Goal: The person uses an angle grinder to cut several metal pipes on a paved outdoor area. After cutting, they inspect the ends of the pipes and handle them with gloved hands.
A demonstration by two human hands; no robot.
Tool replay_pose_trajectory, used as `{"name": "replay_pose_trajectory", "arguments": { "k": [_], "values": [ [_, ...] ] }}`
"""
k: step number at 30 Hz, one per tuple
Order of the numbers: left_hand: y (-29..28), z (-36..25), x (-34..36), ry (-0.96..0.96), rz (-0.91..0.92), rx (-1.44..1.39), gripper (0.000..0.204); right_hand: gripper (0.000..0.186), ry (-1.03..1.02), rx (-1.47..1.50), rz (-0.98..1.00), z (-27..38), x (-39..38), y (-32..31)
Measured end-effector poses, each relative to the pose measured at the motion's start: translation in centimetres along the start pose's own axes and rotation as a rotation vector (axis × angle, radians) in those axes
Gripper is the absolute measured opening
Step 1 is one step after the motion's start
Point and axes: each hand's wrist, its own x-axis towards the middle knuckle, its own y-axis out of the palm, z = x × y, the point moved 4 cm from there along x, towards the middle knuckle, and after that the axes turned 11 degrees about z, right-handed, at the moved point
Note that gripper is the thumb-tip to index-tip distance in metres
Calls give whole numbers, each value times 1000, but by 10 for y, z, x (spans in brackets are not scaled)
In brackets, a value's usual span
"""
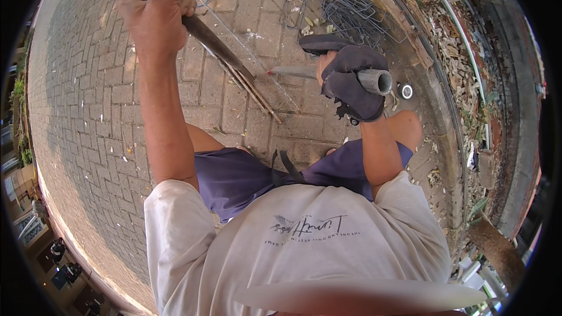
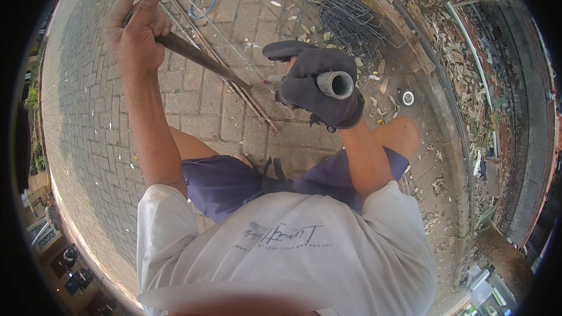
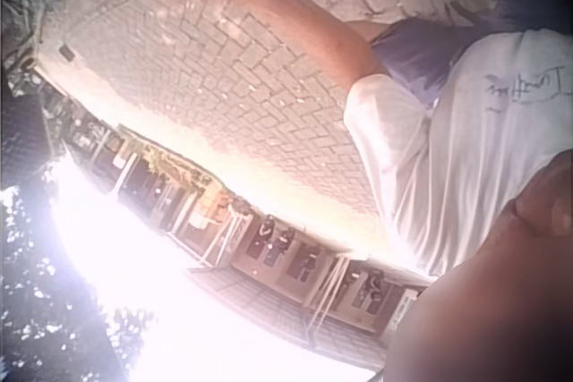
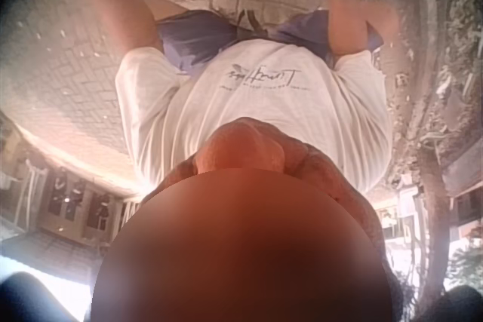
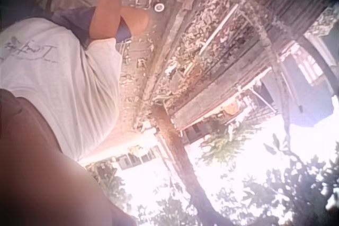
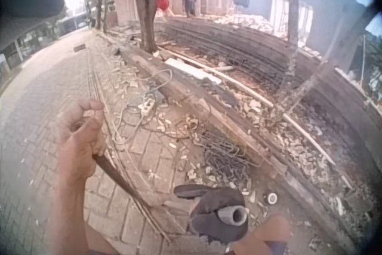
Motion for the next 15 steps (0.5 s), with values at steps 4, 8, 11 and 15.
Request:
{"name": "replay_pose_trajectory", "arguments": {
  "k": [4,8,11,15],
  "values": [
    [-1,6,1,20,7,-27,19,15,7,44,-17,-1,-2,1],
    [1,10,2,38,28,-64,17,14,57,37,-52,-2,-4,0],
    [2,11,3,44,0,-59,18,13,52,27,-36,-1,-3,-2],
    [0,12,6,64,12,-47,18,14,34,10,-10,1,-3,-3]
  ]
}}
